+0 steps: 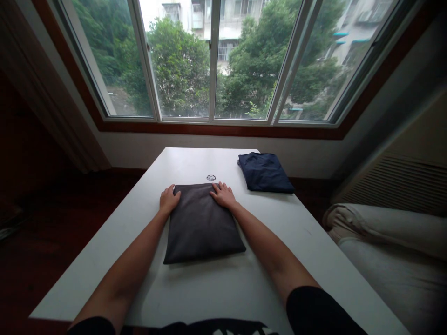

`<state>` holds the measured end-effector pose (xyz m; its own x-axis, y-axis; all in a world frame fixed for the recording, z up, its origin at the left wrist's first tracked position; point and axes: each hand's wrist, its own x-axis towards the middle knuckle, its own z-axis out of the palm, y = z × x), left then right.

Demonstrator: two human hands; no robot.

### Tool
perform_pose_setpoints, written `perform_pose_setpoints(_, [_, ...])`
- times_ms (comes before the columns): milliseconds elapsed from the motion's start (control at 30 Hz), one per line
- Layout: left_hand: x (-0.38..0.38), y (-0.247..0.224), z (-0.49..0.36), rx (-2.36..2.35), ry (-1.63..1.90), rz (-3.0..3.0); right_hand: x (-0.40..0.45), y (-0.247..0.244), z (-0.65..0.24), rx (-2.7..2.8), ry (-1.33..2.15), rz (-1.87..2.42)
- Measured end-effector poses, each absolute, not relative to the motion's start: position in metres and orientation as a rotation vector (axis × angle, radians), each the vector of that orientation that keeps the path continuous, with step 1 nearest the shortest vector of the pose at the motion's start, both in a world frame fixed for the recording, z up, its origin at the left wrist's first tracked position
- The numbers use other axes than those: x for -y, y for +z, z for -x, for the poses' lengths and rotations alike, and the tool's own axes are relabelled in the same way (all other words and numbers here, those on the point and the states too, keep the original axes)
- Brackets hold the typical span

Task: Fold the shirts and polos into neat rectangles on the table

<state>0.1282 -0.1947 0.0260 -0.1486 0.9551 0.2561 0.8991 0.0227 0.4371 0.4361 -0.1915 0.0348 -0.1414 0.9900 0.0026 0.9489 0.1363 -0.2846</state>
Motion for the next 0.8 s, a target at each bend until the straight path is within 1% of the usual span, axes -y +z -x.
perform_pose_setpoints(100, [0.202, 0.032, -0.133, -2.284, 0.645, -2.030, 0.194, 0.038, -0.436, 2.041, 0.208, 1.959])
perform_pose_setpoints(200, [0.203, 0.035, -0.133, -2.247, 0.589, -2.032, 0.200, 0.041, -0.437, 1.916, 0.111, 1.967])
perform_pose_setpoints(300, [0.200, 0.035, -0.130, -2.126, 0.655, -1.961, 0.206, 0.044, -0.440, 1.936, 0.106, 1.975])
perform_pose_setpoints(367, [0.198, 0.034, -0.128, -2.076, 0.746, -1.911, 0.208, 0.047, -0.441, 1.983, 0.174, 2.005])
perform_pose_setpoints(500, [0.195, 0.033, -0.128, -1.925, 0.980, -1.867, 0.204, 0.053, -0.444, 2.070, 0.442, 1.954])
perform_pose_setpoints(600, [0.189, 0.032, -0.130, -1.749, 1.157, -1.666, 0.195, 0.055, -0.454, 2.013, 0.826, 1.647])
perform_pose_setpoints(700, [0.182, 0.029, -0.132, -1.499, 1.375, -1.280, 0.187, 0.052, -0.467, 1.807, 1.234, 1.292])
perform_pose_setpoints(733, [0.180, 0.028, -0.133, -1.397, 1.429, -1.166, 0.185, 0.049, -0.471, 1.732, 1.305, 1.208])
perform_pose_setpoints(800, [0.176, 0.025, -0.135, -1.221, 1.478, -1.027, 0.182, 0.044, -0.477, 1.603, 1.326, 1.111])
